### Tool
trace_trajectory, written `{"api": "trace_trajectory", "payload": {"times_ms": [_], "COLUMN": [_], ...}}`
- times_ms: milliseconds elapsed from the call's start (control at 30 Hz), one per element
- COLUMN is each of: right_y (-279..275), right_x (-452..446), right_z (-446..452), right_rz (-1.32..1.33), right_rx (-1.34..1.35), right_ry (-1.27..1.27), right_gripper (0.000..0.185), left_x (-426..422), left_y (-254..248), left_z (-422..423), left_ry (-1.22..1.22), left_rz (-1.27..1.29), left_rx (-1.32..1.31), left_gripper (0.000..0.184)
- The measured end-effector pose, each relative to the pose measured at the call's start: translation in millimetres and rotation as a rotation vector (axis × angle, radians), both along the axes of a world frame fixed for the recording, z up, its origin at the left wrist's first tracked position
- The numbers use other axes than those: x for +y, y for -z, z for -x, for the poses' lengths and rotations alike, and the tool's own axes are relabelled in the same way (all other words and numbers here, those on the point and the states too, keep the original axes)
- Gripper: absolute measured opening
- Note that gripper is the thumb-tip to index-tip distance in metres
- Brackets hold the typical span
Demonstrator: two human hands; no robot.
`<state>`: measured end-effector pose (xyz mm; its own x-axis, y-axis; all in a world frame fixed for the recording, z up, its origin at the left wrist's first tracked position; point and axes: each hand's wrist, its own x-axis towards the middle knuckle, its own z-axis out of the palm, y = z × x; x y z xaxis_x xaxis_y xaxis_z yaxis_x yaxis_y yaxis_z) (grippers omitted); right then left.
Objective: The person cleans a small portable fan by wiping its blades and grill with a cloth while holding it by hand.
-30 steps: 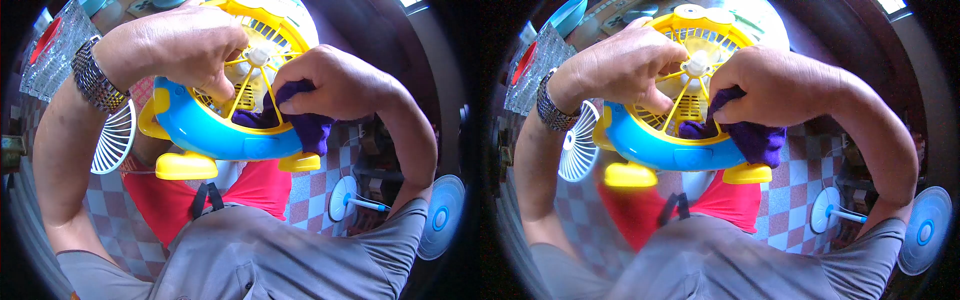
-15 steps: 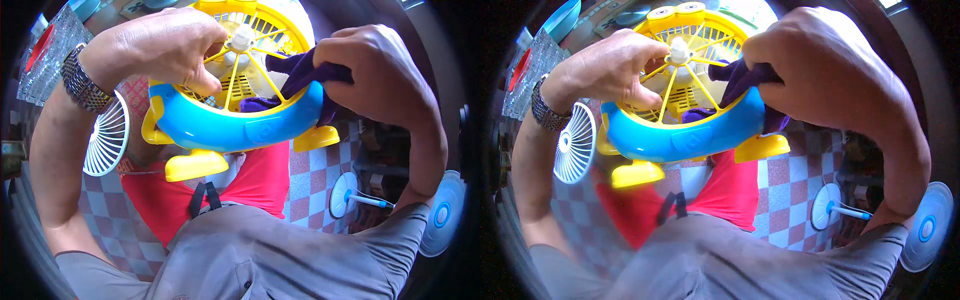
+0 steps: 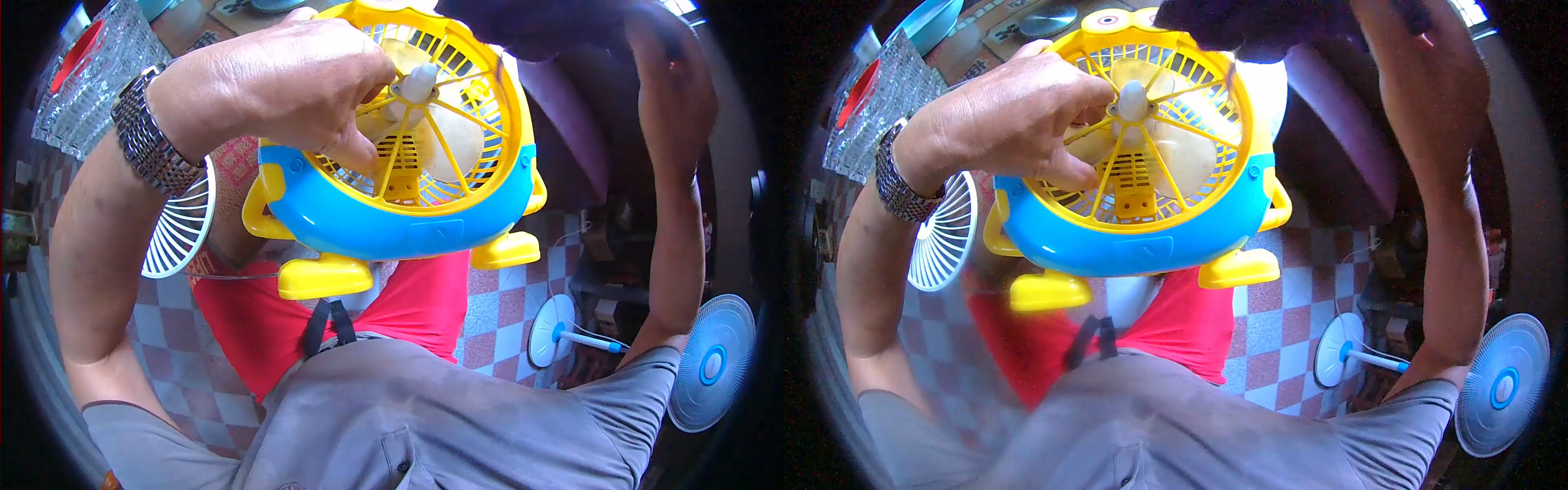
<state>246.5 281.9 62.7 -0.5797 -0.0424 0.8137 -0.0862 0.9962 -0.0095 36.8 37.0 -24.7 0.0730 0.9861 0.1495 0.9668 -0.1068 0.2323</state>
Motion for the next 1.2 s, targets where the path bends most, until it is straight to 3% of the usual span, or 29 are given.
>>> {"api": "trace_trajectory", "payload": {"times_ms": [133,333,533,633,733,833,1033,1200], "right_y": [14.9,6.6,23.2,18.7,23.7,24.6,33.5,18.1], "right_x": [-8.1,-51.3,-73.2,-75.6,-77.0,-81.5,-71.4,-66.7], "right_z": [-19.0,-19.1,-15.1,-11.4,-9.8,-7.0,-8.8,-14.3], "right_rz": [-0.02,0.001,-0.061,0.059,-0.036,0.003,0.085,0.191], "right_rx": [-0.312,-0.909,-0.867,-0.904,-0.887,-0.953,-0.83,-0.804], "right_ry": [0.093,-0.258,0.015,0.104,0.102,0.123,0.094,0.209], "right_gripper": [0.03,0.02,0.025,0.026,0.027,0.027,0.027,0.027], "left_x": [4.5,7.0,9.7,8.4,9.9,14.2,15.3,15.9], "left_y": [-7.9,-1.3,-13.8,-20.4,-21.0,-29.4,-43.2,-38.3], "left_z": [-2.1,5.6,5.2,7.5,13.1,10.0,5.8,2.6], "left_ry": [-0.075,-0.08,-0.104,-0.086,-0.034,-0.078,-0.16,-0.186], "left_rz": [0.109,0.115,0.244,0.302,0.328,0.412,0.543,0.493], "left_rx": [-0.058,-0.053,-0.036,-0.103,-0.095,-0.063,-0.209,-0.165], "left_gripper": [0.036,0.043,0.06,0.069,0.075,0.076,0.072,0.062]}}
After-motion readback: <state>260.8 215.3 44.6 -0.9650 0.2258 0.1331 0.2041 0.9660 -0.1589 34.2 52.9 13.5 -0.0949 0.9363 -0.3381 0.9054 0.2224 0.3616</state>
